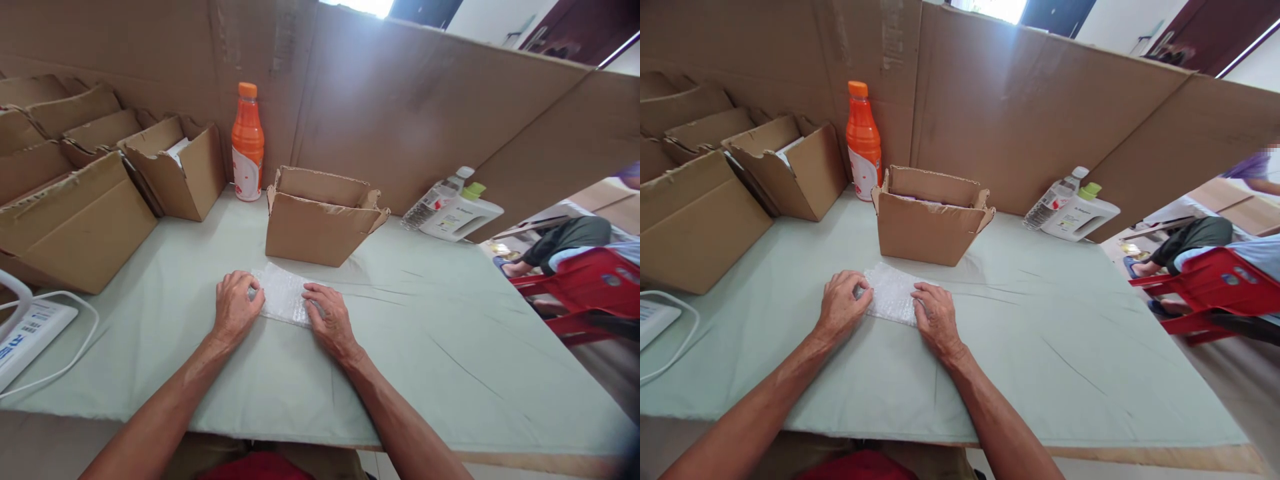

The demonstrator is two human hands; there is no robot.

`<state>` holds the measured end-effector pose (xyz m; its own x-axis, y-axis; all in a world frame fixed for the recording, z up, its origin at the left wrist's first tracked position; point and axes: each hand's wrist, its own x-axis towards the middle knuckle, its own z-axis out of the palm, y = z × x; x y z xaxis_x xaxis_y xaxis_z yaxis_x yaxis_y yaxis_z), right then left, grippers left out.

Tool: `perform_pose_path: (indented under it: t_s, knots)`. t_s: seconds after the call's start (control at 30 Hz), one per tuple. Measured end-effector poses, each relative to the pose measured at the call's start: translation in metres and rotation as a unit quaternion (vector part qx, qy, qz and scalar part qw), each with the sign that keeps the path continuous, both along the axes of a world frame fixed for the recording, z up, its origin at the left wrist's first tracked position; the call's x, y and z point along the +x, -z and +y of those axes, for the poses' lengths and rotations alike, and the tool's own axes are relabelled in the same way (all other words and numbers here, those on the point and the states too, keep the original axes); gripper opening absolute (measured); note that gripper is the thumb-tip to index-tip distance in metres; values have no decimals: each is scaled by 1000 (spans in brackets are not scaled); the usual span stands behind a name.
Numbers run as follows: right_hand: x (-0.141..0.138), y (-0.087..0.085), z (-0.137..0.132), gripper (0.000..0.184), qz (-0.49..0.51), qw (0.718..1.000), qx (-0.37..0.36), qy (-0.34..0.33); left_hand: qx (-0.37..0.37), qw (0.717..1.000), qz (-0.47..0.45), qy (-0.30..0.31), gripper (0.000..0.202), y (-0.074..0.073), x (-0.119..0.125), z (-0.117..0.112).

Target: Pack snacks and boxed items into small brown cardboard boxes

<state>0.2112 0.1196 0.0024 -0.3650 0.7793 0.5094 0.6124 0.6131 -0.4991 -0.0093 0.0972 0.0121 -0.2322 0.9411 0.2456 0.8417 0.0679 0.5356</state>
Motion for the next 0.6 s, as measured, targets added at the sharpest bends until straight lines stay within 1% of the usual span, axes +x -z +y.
perform_pose_path:
  t_s: [0.13, 0.37, 0.43, 0.5, 0.53, 0.6]
  knots:
    - [3, 0, 1, 19, -18, 1000, -4, 15, -7, 1000, 3, -23, 9, 2, -8, 2]
    - [1, 2, 3, 22, -103, 994, -47, -15, -20, 999, 26, -31, 9, 2, -12, 1]
    - [2, 2, 3, 23, -113, 992, -52, -21, -4, 999, 37, -31, 22, 1, -11, -1]
    - [2, 2, 3, 23, -119, 991, -52, -22, 44, 997, 61, -15, 35, -1, -9, -4]
    - [1, 2, 3, 23, -121, 991, -52, -21, 65, 995, 76, 3, 36, -1, -8, -5]
    - [0, 3, 2, 23, -123, 991, -53, -19, 75, 991, 102, 48, 26, 0, -5, -6]
